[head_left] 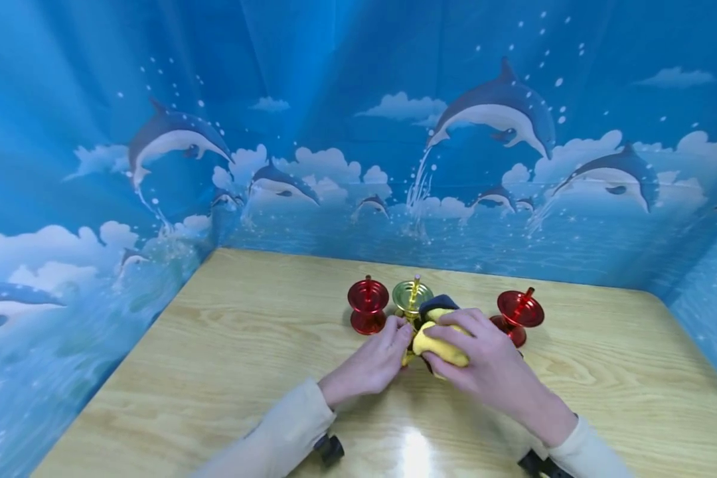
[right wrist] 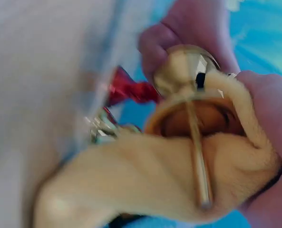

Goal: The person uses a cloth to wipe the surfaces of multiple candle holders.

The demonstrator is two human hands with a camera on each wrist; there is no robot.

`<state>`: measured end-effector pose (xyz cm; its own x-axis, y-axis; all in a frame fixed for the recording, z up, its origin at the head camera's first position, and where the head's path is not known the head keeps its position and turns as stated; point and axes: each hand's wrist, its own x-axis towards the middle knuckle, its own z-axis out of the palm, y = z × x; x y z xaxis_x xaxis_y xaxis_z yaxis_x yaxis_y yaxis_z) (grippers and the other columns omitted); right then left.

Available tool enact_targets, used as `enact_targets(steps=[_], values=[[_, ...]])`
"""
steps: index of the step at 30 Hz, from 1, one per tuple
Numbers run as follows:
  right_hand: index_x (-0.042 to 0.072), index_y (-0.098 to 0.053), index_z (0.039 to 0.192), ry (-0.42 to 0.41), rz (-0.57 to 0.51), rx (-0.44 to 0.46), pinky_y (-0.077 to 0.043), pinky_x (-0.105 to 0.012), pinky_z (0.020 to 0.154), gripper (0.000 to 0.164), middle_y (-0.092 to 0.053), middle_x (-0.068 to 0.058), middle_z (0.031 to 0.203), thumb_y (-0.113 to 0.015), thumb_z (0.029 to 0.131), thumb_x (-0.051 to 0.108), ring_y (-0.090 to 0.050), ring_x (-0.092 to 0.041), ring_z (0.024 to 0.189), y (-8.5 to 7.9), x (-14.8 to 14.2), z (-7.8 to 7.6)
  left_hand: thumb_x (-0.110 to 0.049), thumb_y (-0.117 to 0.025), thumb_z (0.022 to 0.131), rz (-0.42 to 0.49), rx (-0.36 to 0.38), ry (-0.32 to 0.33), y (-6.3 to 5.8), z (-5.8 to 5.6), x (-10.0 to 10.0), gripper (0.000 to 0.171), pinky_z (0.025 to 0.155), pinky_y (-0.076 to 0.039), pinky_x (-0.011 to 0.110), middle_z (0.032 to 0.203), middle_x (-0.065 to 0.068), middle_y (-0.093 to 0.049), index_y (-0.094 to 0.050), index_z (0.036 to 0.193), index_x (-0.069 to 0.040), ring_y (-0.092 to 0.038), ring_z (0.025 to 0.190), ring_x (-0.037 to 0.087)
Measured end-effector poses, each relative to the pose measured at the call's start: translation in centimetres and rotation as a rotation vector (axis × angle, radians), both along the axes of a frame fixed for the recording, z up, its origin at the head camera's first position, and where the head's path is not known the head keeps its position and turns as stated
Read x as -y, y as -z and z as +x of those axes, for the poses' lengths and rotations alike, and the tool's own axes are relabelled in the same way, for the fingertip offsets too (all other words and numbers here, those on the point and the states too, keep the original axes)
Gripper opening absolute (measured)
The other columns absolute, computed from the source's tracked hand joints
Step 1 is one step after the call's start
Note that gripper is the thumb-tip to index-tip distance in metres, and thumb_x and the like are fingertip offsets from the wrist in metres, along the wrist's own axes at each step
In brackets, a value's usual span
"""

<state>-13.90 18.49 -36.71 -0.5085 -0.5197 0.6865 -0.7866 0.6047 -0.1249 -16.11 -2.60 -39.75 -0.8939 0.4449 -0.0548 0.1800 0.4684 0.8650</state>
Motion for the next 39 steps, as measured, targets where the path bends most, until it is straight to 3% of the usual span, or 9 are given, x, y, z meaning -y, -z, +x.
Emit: enact_targets(steps=[2,5,12,15,19,26,33,36,39], values=[[0.018,-0.077,0.105,0.003,-0.104,0.076,-0.057,-0.022,0.071,0.018,-0.072,0.001,0.101,-0.080,0.089,0.026,-0.066,-0.013,0.089,-0.8,-0.6,-0.2,-0.042,-0.024,0.112,-0.020,-0.045,0.022,0.0,0.0,0.3,0.042,0.063,-0.045,0.026,0.077,-0.001,-0.057,-0.046,0.130,-0.011,-0.054,0.065,0.009],[0.018,-0.078,0.106,0.029,-0.222,0.166,-0.050,-0.013,0.063,0.034,-0.075,0.003,0.098,-0.088,0.075,0.007,-0.064,-0.006,0.078,-1.9,-1.4,-0.3,-0.042,-0.023,0.112,-0.036,-0.094,0.050,0.0,0.0,0.7,0.044,0.055,-0.040,0.026,0.069,-0.004,-0.049,-0.043,0.135,-0.010,-0.043,0.056,0.008],[0.014,-0.078,0.110,0.181,-0.312,0.228,-0.043,-0.016,0.051,0.036,-0.077,-0.004,0.097,-0.086,0.077,0.004,-0.055,0.000,0.065,-3.4,-3.4,-0.1,-0.039,-0.026,0.112,-0.006,-0.157,0.099,0.1,-0.3,2.1,0.043,0.054,-0.035,0.023,0.068,-0.005,-0.042,-0.038,0.138,-0.007,-0.034,0.056,0.006],[0.015,-0.077,0.114,0.245,-0.317,0.310,-0.045,-0.019,0.050,0.034,-0.077,-0.006,0.102,-0.085,0.082,0.010,-0.056,-0.001,0.065,-3.5,-4.3,0.1,-0.042,-0.028,0.112,0.060,-0.127,0.118,0.3,-0.4,3.1,0.043,0.057,-0.042,0.023,0.074,0.001,-0.051,-0.036,0.138,-0.009,-0.045,0.060,0.008],[0.016,-0.074,0.120,0.300,-0.303,0.439,-0.047,-0.024,0.051,0.032,-0.075,-0.007,0.106,-0.081,0.089,0.019,-0.058,-0.005,0.066,-3.5,-5.0,0.4,-0.051,-0.030,0.110,0.168,-0.084,0.090,0.2,-0.5,3.8,0.049,0.060,-0.051,0.028,0.085,0.019,-0.063,-0.036,0.138,-0.011,-0.060,0.066,0.022],[0.019,-0.072,0.125,0.284,-0.278,0.570,-0.048,-0.026,0.052,0.035,-0.073,-0.009,0.108,-0.079,0.091,0.023,-0.058,-0.007,0.067,-3.0,-4.8,0.5,-0.036,-0.032,0.113,0.339,-0.024,0.030,0.0,-0.5,3.6,0.040,0.057,-0.050,0.028,0.092,0.025,-0.062,-0.035,0.138,-0.005,-0.058,0.065,0.020],[0.016,-0.074,0.114,0.235,-0.296,0.584,-0.048,-0.027,0.049,0.030,-0.072,-0.006,0.096,-0.084,0.085,0.016,-0.058,-0.007,0.061,-2.5,-4.1,0.7,-0.018,-0.041,0.111,0.441,0.122,0.137,-0.3,-0.3,3.1,0.036,0.075,-0.061,0.044,0.104,0.035,-0.064,-0.031,0.142,-0.003,-0.070,0.088,0.046],[0.016,-0.075,0.109,0.227,-0.305,0.581,-0.047,-0.027,0.047,0.028,-0.072,-0.005,0.093,-0.085,0.083,0.012,-0.056,-0.007,0.058,-2.6,-4.1,1.0,-0.012,-0.054,0.105,0.405,0.145,0.168,-0.4,-0.5,3.0,0.035,0.080,-0.061,0.039,0.115,0.023,-0.064,-0.041,0.137,-0.006,-0.072,0.093,0.034],[0.017,-0.076,0.106,0.195,-0.298,0.579,-0.045,-0.026,0.045,0.028,-0.072,-0.004,0.091,-0.086,0.081,0.009,-0.053,-0.006,0.055,-2.8,-4.1,1.2,-0.017,-0.067,0.100,0.293,0.051,0.195,-0.5,-0.7,2.7,0.037,0.080,-0.058,0.028,0.125,0.009,-0.062,-0.052,0.133,-0.013,-0.067,0.099,0.015]])
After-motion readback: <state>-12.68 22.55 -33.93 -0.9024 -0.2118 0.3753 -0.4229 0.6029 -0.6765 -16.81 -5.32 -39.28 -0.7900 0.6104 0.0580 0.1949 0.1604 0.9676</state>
